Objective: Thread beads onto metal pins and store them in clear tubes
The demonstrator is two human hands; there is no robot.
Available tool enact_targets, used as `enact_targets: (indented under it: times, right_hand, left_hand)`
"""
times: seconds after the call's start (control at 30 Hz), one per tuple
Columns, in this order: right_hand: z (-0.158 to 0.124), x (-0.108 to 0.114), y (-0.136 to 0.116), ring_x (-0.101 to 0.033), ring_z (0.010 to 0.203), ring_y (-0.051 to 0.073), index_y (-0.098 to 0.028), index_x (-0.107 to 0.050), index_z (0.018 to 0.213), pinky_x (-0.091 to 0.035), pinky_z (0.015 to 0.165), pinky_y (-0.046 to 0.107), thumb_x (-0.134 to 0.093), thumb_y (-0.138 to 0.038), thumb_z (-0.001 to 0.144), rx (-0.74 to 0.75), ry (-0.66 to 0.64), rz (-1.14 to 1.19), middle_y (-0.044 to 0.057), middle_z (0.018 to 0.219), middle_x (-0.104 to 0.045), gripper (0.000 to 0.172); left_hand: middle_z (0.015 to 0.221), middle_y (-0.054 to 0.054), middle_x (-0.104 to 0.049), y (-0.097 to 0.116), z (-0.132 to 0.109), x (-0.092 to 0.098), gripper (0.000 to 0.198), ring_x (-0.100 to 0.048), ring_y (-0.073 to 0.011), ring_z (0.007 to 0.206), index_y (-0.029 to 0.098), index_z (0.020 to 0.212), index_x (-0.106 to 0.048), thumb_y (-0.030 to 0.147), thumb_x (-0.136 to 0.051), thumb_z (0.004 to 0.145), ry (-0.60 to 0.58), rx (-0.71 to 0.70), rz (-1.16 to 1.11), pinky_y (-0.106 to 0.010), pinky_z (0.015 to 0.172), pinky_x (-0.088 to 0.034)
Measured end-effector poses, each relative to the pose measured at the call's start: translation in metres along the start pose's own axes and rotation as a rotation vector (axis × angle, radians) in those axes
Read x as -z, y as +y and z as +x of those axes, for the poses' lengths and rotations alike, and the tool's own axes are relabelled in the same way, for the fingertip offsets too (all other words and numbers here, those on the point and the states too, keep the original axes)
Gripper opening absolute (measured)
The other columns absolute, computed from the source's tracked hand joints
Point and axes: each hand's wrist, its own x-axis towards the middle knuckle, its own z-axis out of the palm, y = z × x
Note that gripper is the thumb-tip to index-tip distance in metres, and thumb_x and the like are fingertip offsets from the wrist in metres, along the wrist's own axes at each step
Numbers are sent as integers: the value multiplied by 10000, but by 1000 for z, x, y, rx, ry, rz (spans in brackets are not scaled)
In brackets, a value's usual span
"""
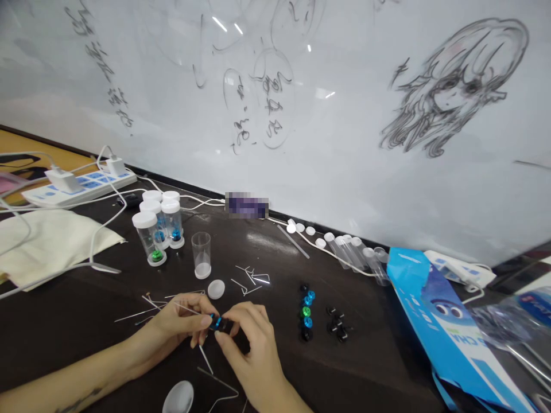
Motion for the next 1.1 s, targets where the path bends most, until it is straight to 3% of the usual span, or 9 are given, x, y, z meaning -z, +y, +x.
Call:
enact_targets:
  times: [1.1]
  right_hand:
    - [1,2,-2,-557,848,199,-231,-622,970,-424,785,336,-561,-234,924,-27,-34,8,26,867,-615,77]
  left_hand:
    - [556,-20,-646,3,-2,-3,195,-571,-96,486,112,746,-715,266,-814,677,16,15,-3,-181,474,-422]
